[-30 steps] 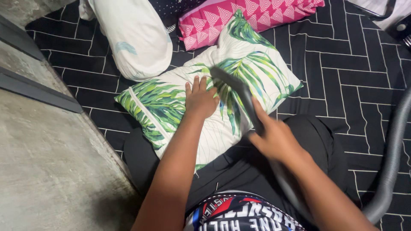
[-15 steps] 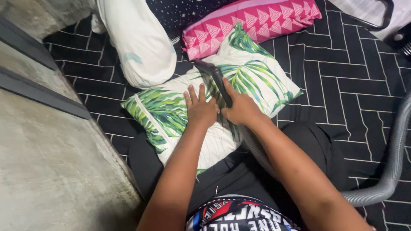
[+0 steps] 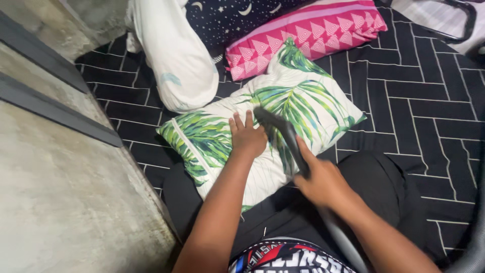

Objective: The person uses a vacuum cleaner hose to clean a pillow with a green leaf pattern. They move the nozzle back and forth across the surface while holding the pillow with their other hand.

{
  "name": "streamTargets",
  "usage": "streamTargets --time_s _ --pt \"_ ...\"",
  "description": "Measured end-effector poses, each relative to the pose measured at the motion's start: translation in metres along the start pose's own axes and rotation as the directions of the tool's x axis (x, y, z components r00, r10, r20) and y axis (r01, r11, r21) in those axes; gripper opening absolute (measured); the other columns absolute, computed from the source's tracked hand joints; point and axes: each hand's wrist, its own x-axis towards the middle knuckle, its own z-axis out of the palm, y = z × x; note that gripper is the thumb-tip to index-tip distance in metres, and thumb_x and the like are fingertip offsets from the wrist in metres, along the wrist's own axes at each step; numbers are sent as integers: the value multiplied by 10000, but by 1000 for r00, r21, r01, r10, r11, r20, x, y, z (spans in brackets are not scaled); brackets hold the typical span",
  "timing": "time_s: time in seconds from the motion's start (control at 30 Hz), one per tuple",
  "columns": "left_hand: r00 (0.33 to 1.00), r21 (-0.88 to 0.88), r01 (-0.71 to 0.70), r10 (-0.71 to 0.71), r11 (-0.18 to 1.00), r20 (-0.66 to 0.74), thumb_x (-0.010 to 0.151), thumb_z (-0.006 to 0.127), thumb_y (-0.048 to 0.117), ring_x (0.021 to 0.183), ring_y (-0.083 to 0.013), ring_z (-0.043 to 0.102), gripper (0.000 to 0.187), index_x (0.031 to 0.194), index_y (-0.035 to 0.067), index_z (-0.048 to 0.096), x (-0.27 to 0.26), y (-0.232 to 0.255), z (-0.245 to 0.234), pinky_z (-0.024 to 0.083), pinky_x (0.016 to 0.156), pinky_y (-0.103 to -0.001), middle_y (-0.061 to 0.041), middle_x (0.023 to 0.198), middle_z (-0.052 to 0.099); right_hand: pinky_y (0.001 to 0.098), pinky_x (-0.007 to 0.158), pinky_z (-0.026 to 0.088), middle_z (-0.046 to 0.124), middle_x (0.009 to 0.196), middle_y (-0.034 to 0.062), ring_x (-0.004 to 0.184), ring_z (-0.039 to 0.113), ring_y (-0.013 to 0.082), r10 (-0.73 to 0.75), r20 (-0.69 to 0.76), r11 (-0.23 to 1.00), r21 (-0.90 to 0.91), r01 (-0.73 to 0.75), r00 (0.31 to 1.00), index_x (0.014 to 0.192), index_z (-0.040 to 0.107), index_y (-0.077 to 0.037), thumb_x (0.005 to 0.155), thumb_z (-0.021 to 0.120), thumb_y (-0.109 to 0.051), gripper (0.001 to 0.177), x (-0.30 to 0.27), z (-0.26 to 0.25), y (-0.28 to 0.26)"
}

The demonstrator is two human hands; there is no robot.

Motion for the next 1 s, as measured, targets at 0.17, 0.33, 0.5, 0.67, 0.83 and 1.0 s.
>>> streamTargets --time_s 0.17,0.33,0.5,0.67,0.83,1.0 --pt "999 -10 33 -33 999 -19 988 462 428 1545 -485 51 494 1444 272 569 4 -6 4 20 1227 -590 -160 1708 82 512 893 530 703 977 325 952 680 514 -48 -36 999 13 49 998 1633 173 -272 732 718 -242 1053 89 14 -19" --pt "994 -95 60 -68 994 -81 953 497 444 1559 -436 64 501 1434 326 574 0 -5 -1 42 1233 -563 -194 1698 61 507 867 538 705 932 327 918 691 508 -49 -12 998 31 50 999 1635 139 -262 745 705 -269 1055 75 10 -11" --pt "992 -43 104 -106 994 -61 963 496 465 1556 -447 39 499 1413 276 598 -8 3 -5 13 1214 -595 -245 1676 71 463 855 569 742 815 282 831 738 461 98 142 993 56 -107 985 1669 121 -339 759 712 -263 1087 -20 -20 2" --pt "995 14 88 -88 996 39 1042 423 421 1578 -443 59 447 1370 226 656 -14 7 -6 4 1238 -589 -247 1700 125 465 844 566 731 859 319 861 738 457 107 116 990 76 -116 987 1621 183 -345 734 703 -231 1034 -18 -22 -1" --pt "996 -18 83 -82 996 31 1013 447 430 1560 -441 71 457 1401 255 615 -9 3 -6 16 1223 -595 -243 1684 127 476 860 545 716 975 318 928 711 479 -48 -14 993 110 50 999 1627 231 -283 718 685 -248 1017 78 4 -10" --pt "998 -51 67 -67 996 4 970 504 445 1540 -433 127 477 1415 300 593 -6 -4 -4 67 1217 -600 -218 1668 158 490 876 536 707 1000 326 962 688 496 -77 -22 993 88 78 997 1626 189 -262 704 720 -256 1064 99 18 -19"
